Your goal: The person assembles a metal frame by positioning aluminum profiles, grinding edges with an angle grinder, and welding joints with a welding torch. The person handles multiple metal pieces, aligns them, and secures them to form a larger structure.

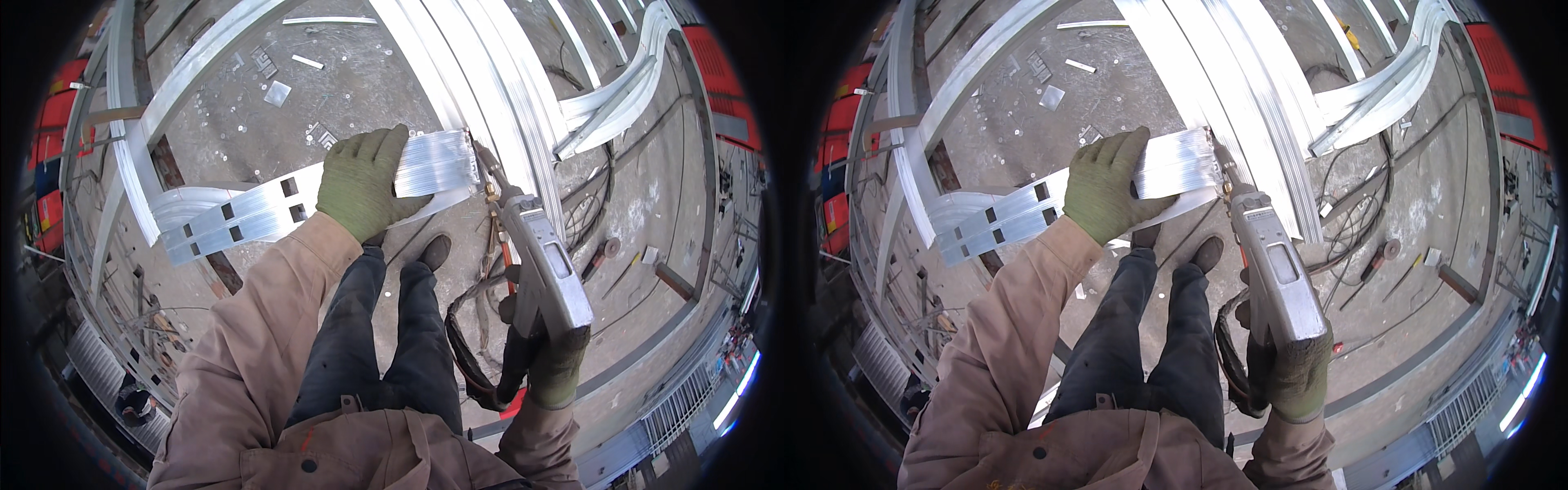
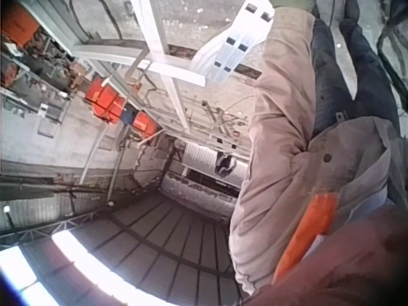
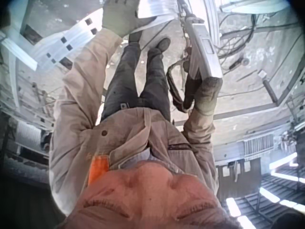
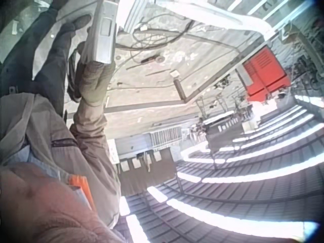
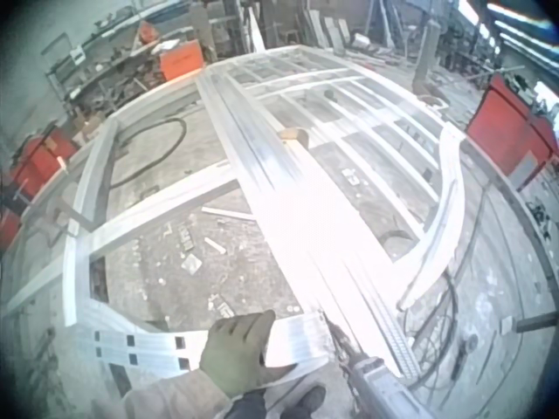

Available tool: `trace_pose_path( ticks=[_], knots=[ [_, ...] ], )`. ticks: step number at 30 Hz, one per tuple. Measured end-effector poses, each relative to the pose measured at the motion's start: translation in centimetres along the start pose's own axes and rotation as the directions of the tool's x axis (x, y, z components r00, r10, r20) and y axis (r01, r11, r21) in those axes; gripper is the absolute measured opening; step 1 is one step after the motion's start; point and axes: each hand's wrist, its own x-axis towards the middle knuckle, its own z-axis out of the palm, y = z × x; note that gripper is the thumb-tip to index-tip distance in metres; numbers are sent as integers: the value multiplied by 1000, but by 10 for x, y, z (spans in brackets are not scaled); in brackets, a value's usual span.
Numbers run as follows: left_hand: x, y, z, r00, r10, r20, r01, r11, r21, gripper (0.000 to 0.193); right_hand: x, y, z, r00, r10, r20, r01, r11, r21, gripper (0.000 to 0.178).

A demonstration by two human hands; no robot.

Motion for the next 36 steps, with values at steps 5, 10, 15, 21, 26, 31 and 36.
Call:
trace_pose_path(
  ticks=[5,10,15,21,26,31,36],
  knots=[
    [-1,-2,0,1000,-12,9,12,1000,-17,112,11,-5,7,996,-71,61,67,996,62,117],
    [0,-1,-3,999,-22,47,24,999,-28,113,17,-7,15,999,-25,41,22,997,79,135],
    [0,0,-4,998,-33,59,34,999,-22,113,16,-5,15,999,-11,32,9,997,80,136],
    [-1,-2,-3,999,-26,41,27,1000,-16,112,14,3,9,996,-65,61,57,992,115,121],
    [0,0,-3,999,-22,39,23,1000,-10,112,10,2,10,997,-64,53,56,989,134,111],
    [0,-2,-1,1000,-15,20,15,1000,1,113,9,1,10,998,-53,38,48,994,103,107],
    [0,-1,-3,999,-22,36,22,1000,5,112,10,4,7,995,-80,51,80,997,2,105]
  ],
)
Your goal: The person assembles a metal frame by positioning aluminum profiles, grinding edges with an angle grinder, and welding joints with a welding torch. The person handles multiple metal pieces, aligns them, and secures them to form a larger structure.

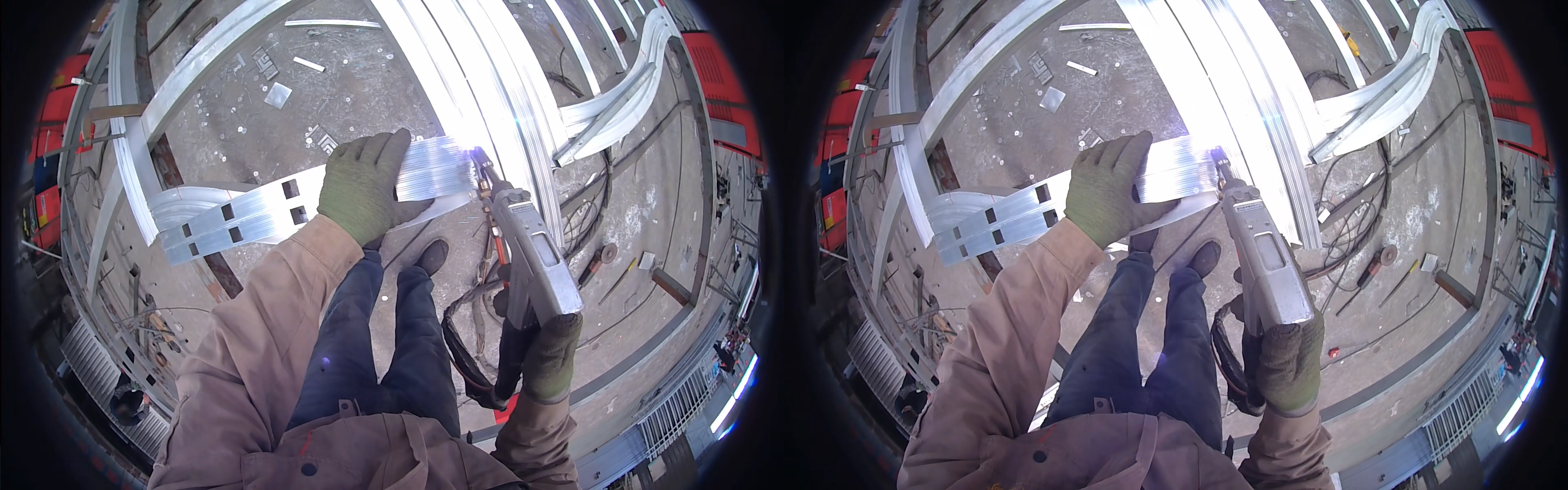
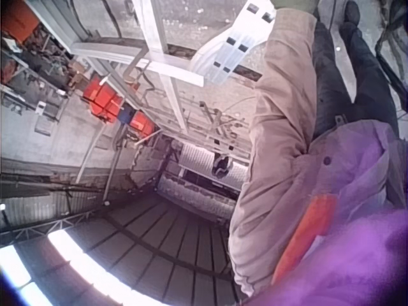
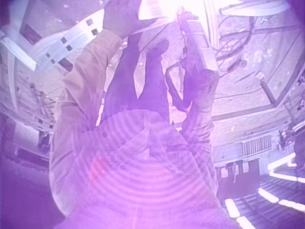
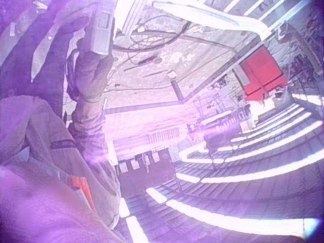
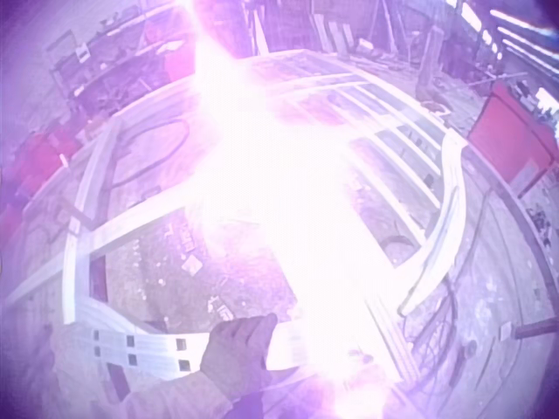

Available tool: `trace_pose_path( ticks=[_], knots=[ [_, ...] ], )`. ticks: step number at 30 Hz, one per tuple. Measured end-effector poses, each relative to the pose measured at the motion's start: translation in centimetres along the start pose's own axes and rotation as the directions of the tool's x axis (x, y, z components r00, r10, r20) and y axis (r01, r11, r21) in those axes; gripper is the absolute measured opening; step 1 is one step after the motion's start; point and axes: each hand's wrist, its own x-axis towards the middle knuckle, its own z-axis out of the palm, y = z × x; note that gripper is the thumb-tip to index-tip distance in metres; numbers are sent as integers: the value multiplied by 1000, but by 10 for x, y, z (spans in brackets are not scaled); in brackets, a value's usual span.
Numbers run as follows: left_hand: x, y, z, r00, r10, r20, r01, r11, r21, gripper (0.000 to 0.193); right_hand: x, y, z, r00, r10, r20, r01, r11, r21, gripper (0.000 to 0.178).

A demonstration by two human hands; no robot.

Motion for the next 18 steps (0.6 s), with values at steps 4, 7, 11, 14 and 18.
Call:
trace_pose_path(
  ticks=[4,7,11,14,18],
  knots=[
    [-1,-1,2,1000,11,-17,-11,1000,-12,111,-1,-3,3,1000,-20,-7,20,1000,9,91],
    [0,0,1,1000,17,-20,-17,1000,-7,111,-1,5,0,998,-61,-5,61,996,-61,71],
    [-2,-2,3,999,30,-35,-30,1000,-1,112,-5,6,-6,998,-59,17,61,983,-175,52],
    [-2,-2,4,999,30,-41,-30,1000,5,112,-8,-2,-2,999,-53,1,52,978,-203,48],
    [-1,-1,2,999,22,-33,-22,1000,-4,112,-9,-5,-1,997,-79,6,78,968,-237,46]
  ],
)
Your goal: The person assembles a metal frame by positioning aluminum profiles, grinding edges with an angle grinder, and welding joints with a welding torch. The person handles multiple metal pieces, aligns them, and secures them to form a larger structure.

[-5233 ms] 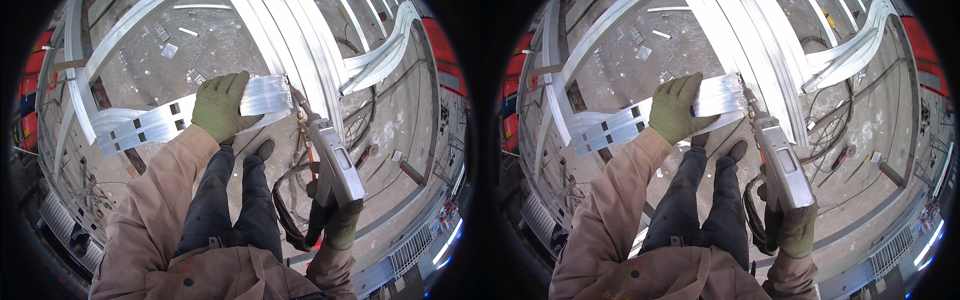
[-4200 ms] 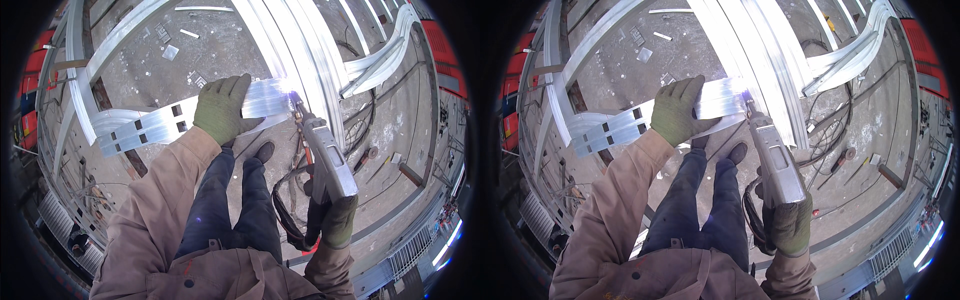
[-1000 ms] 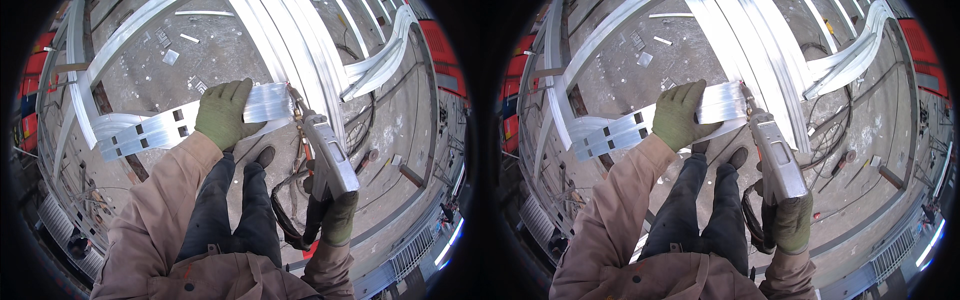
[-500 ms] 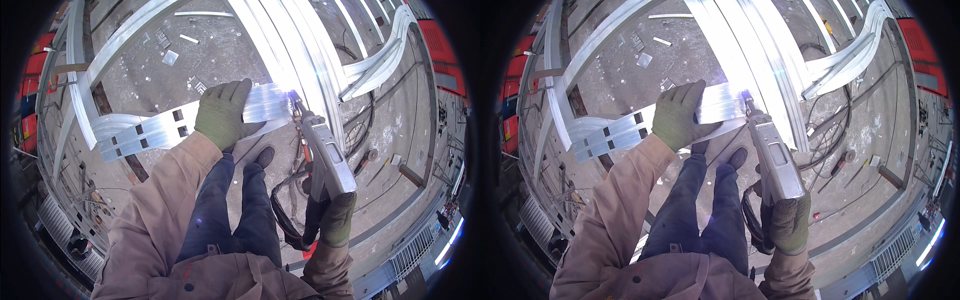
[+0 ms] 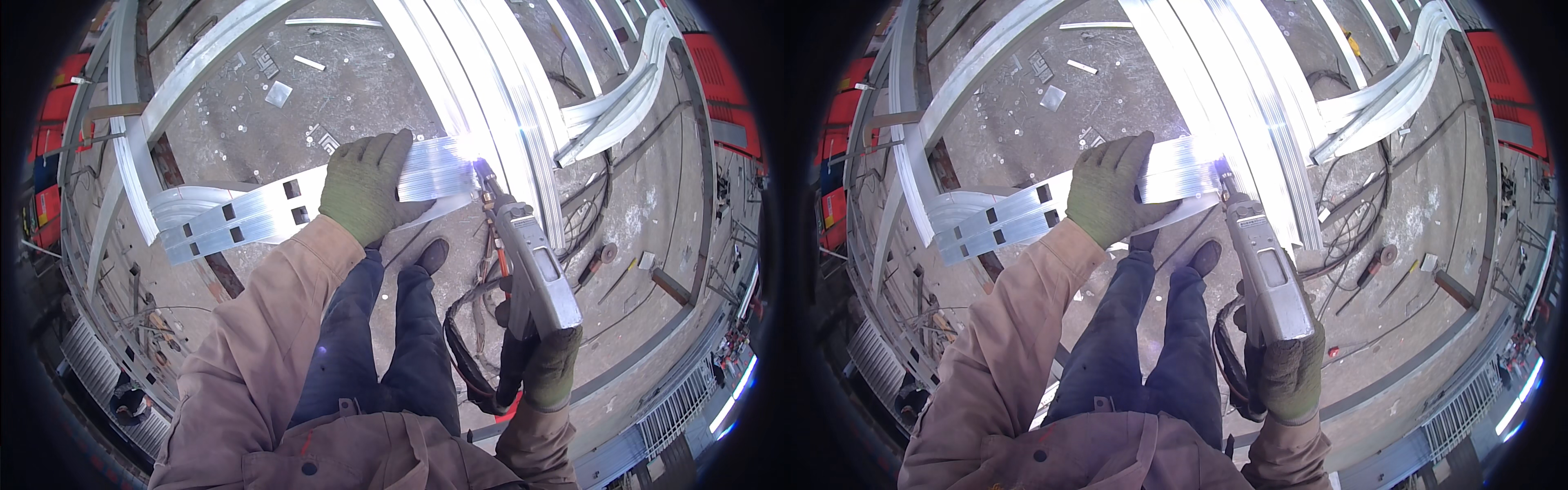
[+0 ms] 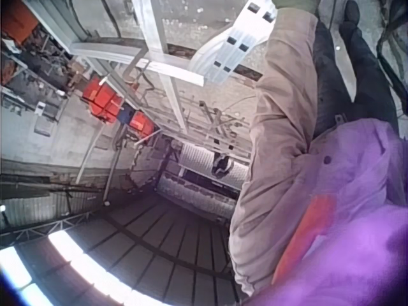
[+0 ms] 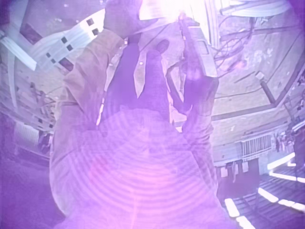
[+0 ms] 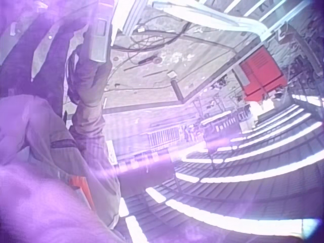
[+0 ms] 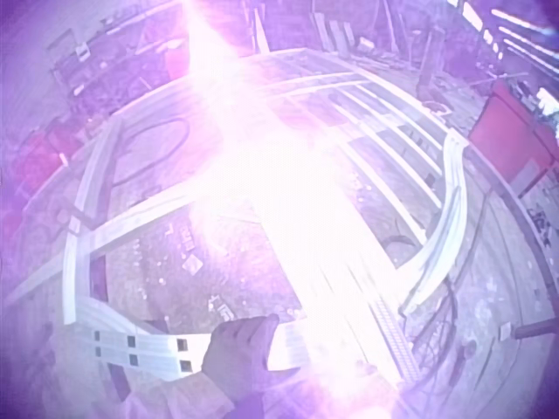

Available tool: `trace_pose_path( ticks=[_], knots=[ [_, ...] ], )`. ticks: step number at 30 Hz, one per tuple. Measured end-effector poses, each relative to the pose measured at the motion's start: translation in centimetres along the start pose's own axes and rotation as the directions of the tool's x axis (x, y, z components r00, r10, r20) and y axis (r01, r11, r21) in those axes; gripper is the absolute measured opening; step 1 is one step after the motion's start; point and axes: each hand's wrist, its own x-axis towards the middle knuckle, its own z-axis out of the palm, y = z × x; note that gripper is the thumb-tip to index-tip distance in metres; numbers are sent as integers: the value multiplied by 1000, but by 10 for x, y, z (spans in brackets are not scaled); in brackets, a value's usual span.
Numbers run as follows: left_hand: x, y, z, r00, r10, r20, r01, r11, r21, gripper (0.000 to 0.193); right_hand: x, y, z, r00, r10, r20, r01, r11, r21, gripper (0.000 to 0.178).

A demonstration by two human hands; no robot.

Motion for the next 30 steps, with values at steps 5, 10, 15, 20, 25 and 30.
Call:
trace_pose_path(
  ticks=[5,10,15,20,25,30],
  knots=[
    [1,1,-1,1000,-3,4,3,1000,-6,112,-6,9,-2,992,127,-15,-127,992,10,114],
    [-1,1,0,1000,-13,16,13,1000,24,113,-20,-3,-7,983,183,7,-183,978,101,132],
    [0,4,-2,998,-31,46,30,999,39,114,-32,-9,-11,953,300,-39,-280,922,267,139],
    [-1,4,0,999,-24,26,23,999,47,114,-29,-1,-11,961,274,-36,-253,924,288,142],
    [1,3,-2,1000,-3,6,3,1000,18,111,-28,4,-10,961,276,-2,-260,909,327,142],
    [-1,1,0,1000,12,-14,-12,1000,-3,111,-29,9,-9,961,277,10,-266,910,318,140]
  ],
)
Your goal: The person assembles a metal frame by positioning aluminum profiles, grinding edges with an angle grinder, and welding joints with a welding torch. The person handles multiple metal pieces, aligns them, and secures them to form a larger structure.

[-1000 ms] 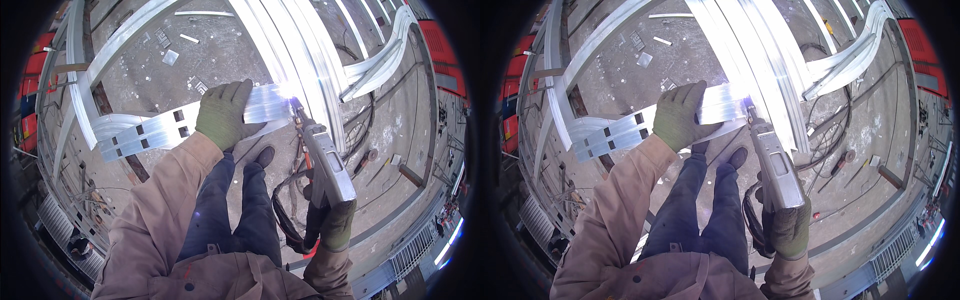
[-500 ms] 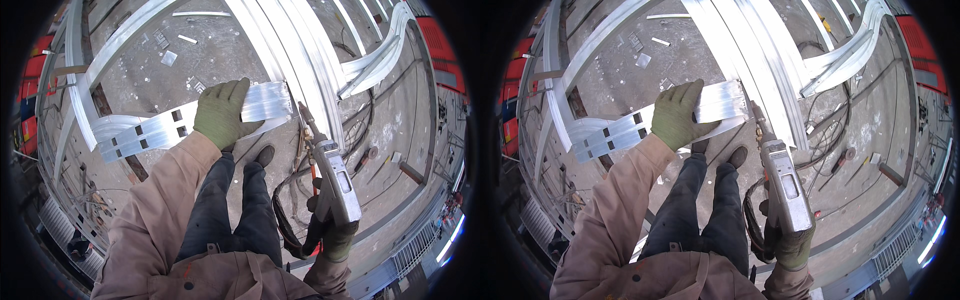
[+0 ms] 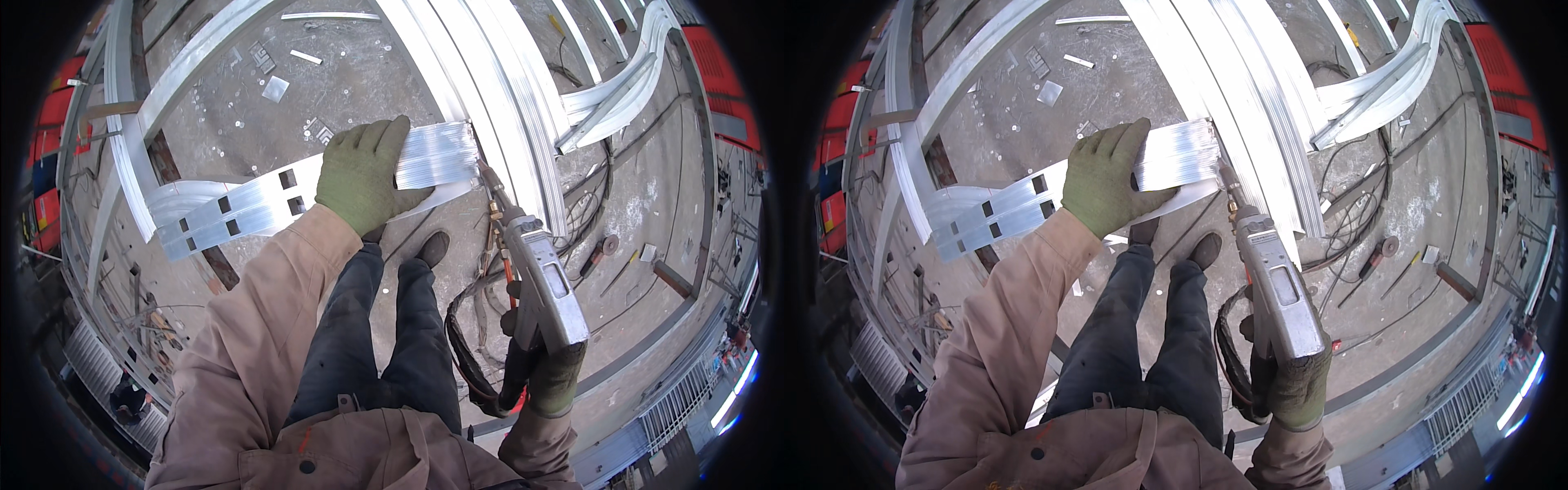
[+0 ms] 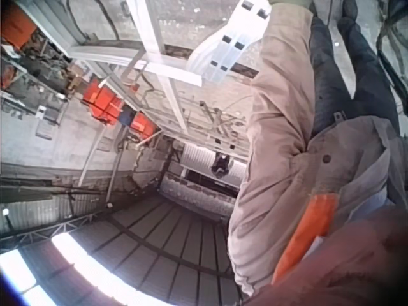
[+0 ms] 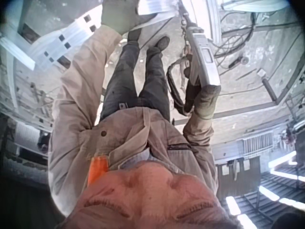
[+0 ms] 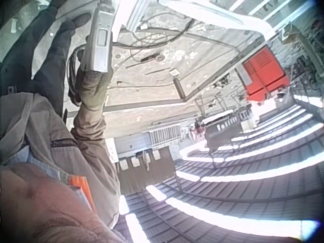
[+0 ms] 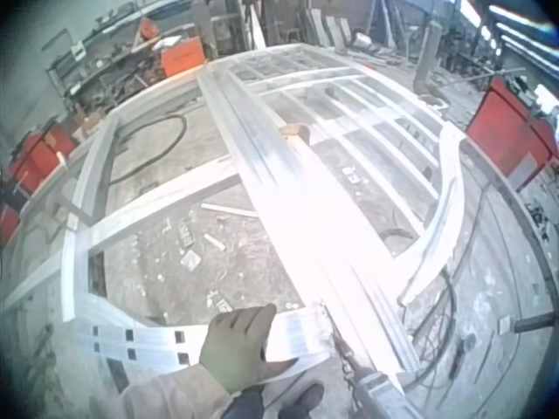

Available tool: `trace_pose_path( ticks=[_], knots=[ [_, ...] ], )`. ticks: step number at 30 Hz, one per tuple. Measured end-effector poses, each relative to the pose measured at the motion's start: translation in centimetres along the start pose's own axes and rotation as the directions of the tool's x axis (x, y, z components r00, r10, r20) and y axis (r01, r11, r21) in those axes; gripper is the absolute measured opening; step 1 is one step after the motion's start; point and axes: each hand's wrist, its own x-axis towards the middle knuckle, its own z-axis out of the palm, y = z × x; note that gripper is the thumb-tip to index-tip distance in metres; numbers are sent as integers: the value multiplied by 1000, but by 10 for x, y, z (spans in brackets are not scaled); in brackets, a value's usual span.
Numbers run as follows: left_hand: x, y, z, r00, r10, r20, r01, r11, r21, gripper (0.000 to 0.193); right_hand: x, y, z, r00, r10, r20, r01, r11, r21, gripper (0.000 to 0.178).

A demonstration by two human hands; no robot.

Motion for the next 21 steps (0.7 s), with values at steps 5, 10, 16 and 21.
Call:
trace_pose_path(
  ticks=[5,10,16,21],
  knots=[
    [-1,0,2,1000,-11,14,11,999,31,111,3,0,1,1000,-7,15,8,1000,-8,140],
    [0,2,0,999,-26,40,24,998,55,113,5,3,0,999,-41,23,41,999,-17,138],
    [-1,1,3,999,-39,38,38,998,45,113,2,4,7,997,-72,-8,71,992,-104,131],
    [-1,-1,3,1000,-18,13,18,999,37,111,-1,3,2,999,-44,-7,42,985,-169,132]
  ],
)
